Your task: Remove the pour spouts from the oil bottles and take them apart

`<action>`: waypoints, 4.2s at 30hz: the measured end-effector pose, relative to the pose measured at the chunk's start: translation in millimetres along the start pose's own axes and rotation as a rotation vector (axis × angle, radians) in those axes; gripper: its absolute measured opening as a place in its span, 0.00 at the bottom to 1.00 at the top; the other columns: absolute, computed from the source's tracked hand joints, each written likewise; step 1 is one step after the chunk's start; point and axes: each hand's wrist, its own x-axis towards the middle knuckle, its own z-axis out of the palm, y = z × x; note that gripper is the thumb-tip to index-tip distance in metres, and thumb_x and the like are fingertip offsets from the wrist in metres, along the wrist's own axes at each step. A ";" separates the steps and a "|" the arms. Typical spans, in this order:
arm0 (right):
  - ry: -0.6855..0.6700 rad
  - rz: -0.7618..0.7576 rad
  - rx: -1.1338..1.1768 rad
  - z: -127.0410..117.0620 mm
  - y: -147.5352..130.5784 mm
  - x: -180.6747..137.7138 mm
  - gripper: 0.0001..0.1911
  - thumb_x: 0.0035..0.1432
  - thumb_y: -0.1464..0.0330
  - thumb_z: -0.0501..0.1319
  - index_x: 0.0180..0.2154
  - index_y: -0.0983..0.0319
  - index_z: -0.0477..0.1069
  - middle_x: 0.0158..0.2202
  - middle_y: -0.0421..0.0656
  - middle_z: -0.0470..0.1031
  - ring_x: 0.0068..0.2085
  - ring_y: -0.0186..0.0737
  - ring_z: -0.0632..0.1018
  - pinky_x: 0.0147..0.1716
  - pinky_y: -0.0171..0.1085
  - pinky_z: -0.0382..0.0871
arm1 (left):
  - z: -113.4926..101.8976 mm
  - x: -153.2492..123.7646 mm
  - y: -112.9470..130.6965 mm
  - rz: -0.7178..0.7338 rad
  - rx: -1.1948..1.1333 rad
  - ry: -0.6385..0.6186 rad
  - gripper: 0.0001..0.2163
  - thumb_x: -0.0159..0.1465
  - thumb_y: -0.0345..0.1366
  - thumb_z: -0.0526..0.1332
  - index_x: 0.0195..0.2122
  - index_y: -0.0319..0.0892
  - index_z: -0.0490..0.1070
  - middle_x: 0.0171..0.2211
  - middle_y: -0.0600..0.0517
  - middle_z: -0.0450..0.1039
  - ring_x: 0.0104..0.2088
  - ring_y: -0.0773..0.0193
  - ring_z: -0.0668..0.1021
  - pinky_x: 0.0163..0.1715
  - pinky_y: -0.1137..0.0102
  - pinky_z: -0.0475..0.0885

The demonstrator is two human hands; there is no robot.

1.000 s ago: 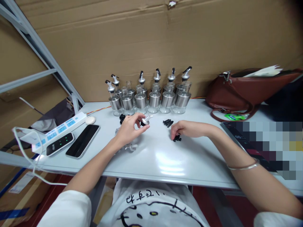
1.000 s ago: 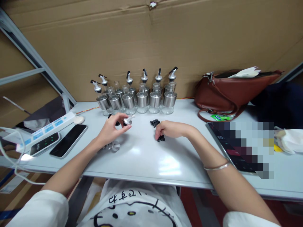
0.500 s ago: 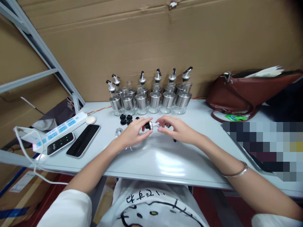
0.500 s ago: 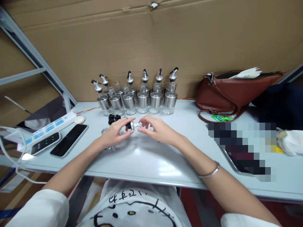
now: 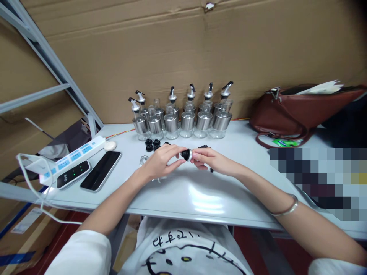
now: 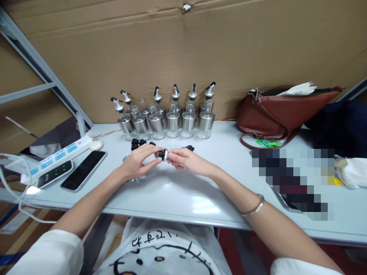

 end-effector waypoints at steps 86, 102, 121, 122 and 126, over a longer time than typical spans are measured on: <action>0.563 -0.349 -0.854 7.0 -16.2 -2.9 0.15 0.69 0.63 0.46 0.45 0.62 0.68 0.35 0.46 0.73 0.36 0.44 0.73 0.35 0.39 0.61 | -59.5 10.8 -63.3 -0.400 0.302 -0.341 0.10 0.65 0.39 0.56 0.40 0.39 0.71 0.33 0.49 0.73 0.32 0.62 0.75 0.31 0.70 0.67; 0.550 -0.226 -0.721 8.2 -9.4 -3.3 0.14 0.63 0.57 0.54 0.33 0.60 0.64 0.23 0.39 0.71 0.24 0.36 0.70 0.24 0.34 0.60 | -8.3 20.2 -79.3 -0.435 0.712 -0.628 0.08 0.64 0.29 0.54 0.40 0.37 0.72 0.39 0.43 0.75 0.40 0.53 0.78 0.31 0.68 0.69; 0.202 0.097 -0.651 31.2 -3.9 -2.2 0.02 0.60 0.70 0.59 0.35 0.61 0.71 0.30 0.42 0.77 0.30 0.38 0.76 0.31 0.35 0.66 | -11.8 13.0 -73.2 -0.518 0.645 -0.537 0.08 0.64 0.30 0.55 0.40 0.38 0.73 0.38 0.44 0.76 0.38 0.55 0.79 0.31 0.69 0.68; 0.179 0.110 -0.641 33.0 -3.6 -2.4 0.03 0.60 0.70 0.59 0.37 0.61 0.71 0.31 0.43 0.78 0.31 0.39 0.77 0.32 0.36 0.67 | -16.6 10.7 -71.0 -0.522 0.640 -0.525 0.09 0.65 0.32 0.55 0.42 0.39 0.72 0.39 0.45 0.76 0.39 0.56 0.79 0.32 0.70 0.68; 0.131 0.132 -0.618 37.0 -1.3 -2.7 0.09 0.60 0.69 0.60 0.43 0.62 0.72 0.35 0.45 0.78 0.35 0.42 0.77 0.37 0.39 0.68 | -37.8 -8.5 -61.6 -0.469 0.490 -0.370 0.11 0.68 0.37 0.51 0.44 0.42 0.72 0.41 0.50 0.76 0.37 0.63 0.78 0.33 0.72 0.67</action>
